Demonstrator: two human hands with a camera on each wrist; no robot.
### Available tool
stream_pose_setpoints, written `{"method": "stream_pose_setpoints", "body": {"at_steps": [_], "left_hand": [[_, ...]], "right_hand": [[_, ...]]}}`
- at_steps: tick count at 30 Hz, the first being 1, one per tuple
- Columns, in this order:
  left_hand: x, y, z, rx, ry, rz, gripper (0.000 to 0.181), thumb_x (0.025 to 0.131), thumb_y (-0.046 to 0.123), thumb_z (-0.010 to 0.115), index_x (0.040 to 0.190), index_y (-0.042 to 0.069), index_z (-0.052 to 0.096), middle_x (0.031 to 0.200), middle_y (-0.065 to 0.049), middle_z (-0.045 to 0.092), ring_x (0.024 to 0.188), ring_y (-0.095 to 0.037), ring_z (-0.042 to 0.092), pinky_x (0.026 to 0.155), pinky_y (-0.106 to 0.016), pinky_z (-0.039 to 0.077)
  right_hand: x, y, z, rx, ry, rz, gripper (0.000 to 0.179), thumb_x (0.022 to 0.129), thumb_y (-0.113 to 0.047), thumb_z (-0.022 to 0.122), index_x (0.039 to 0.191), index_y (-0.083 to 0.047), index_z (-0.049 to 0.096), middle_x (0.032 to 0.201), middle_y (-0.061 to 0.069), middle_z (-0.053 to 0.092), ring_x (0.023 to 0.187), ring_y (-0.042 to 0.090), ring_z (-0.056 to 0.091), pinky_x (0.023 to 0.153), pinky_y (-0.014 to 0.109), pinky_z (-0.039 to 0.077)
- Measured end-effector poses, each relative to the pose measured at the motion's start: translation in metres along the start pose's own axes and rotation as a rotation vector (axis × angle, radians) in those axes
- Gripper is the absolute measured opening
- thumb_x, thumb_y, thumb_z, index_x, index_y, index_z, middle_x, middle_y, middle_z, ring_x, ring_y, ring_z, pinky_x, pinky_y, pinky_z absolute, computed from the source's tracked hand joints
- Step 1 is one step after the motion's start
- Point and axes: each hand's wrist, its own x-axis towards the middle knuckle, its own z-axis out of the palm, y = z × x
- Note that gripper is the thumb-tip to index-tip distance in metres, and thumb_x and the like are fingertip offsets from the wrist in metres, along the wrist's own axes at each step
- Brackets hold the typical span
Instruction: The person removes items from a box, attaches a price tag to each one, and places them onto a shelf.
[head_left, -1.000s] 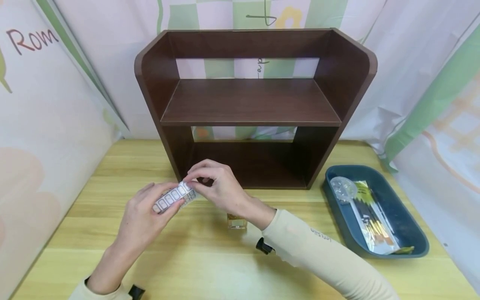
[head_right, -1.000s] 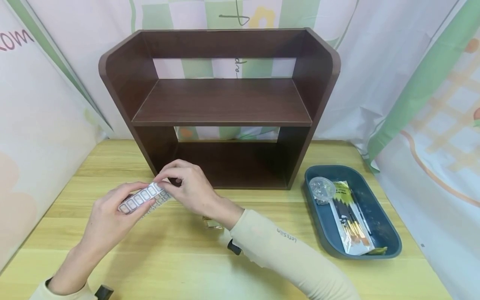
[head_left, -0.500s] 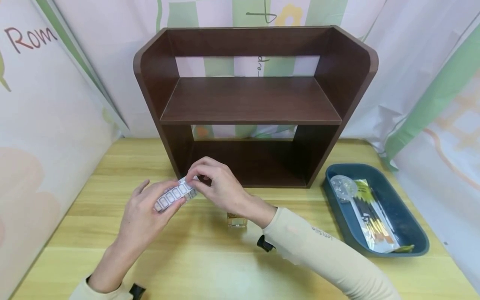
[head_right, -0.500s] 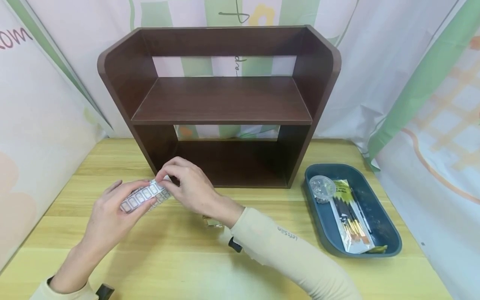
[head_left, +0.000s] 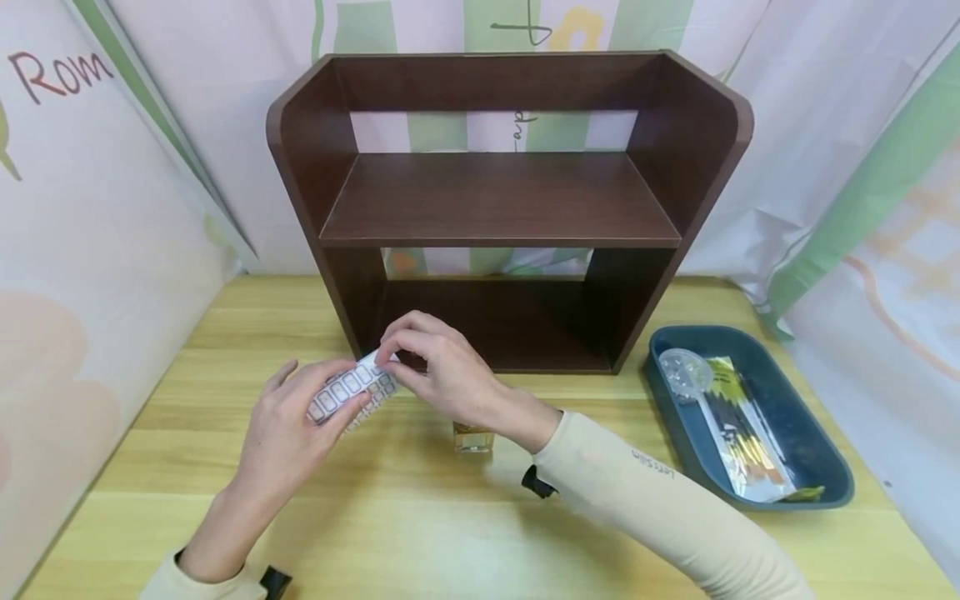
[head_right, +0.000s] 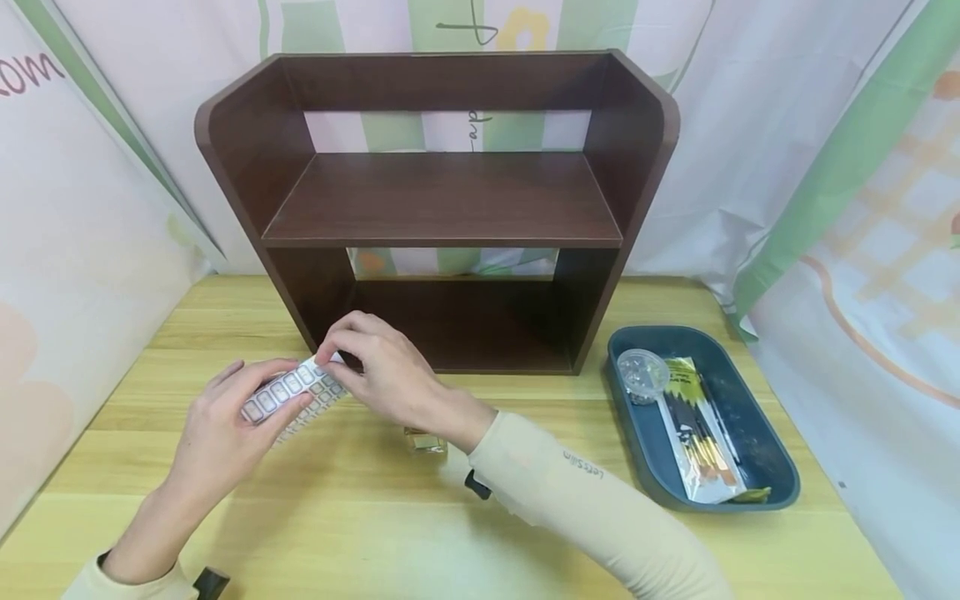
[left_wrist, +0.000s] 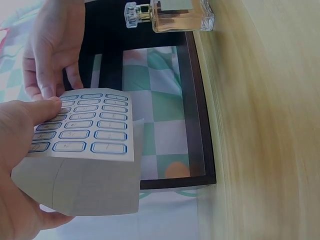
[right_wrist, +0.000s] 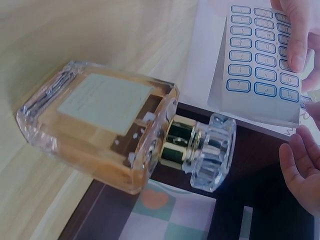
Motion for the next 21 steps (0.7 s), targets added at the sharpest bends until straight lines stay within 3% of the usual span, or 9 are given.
{"method": "stream_pose_setpoints", "body": {"at_steps": [8, 13, 21], "left_hand": [[-0.002, -0.002, 0.0, -0.011, 0.012, -0.004, 0.042, 0.078, 0.015, 0.088, 0.114, 0.005, 0.069, 0.106, -0.011, 0.074, 0.089, -0.029, 0.07, 0.098, -0.068, 0.044], [-0.004, -0.004, 0.0, -0.011, 0.019, -0.016, 0.042, 0.077, 0.015, 0.088, 0.114, 0.005, 0.069, 0.105, -0.011, 0.074, 0.087, -0.028, 0.069, 0.098, -0.065, 0.045], [-0.009, -0.016, -0.006, 0.013, 0.031, -0.086, 0.043, 0.075, 0.014, 0.089, 0.112, 0.004, 0.069, 0.105, -0.013, 0.072, 0.094, -0.032, 0.065, 0.085, -0.05, 0.048]], "right_hand": [[-0.003, -0.002, -0.006, -0.074, -0.023, -0.071, 0.011, 0.09, -0.007, 0.074, 0.088, -0.013, 0.066, 0.101, -0.002, 0.062, 0.094, 0.01, 0.055, 0.078, 0.015, 0.047], [-0.007, -0.004, -0.009, 0.033, -0.033, -0.021, 0.008, 0.087, -0.004, 0.072, 0.088, -0.01, 0.068, 0.095, -0.004, 0.063, 0.09, 0.011, 0.059, 0.08, 0.019, 0.052], [-0.018, -0.006, -0.019, 0.197, 0.036, 0.057, 0.011, 0.084, -0.002, 0.076, 0.087, -0.011, 0.07, 0.088, -0.006, 0.068, 0.081, 0.012, 0.061, 0.073, 0.029, 0.056]]}}
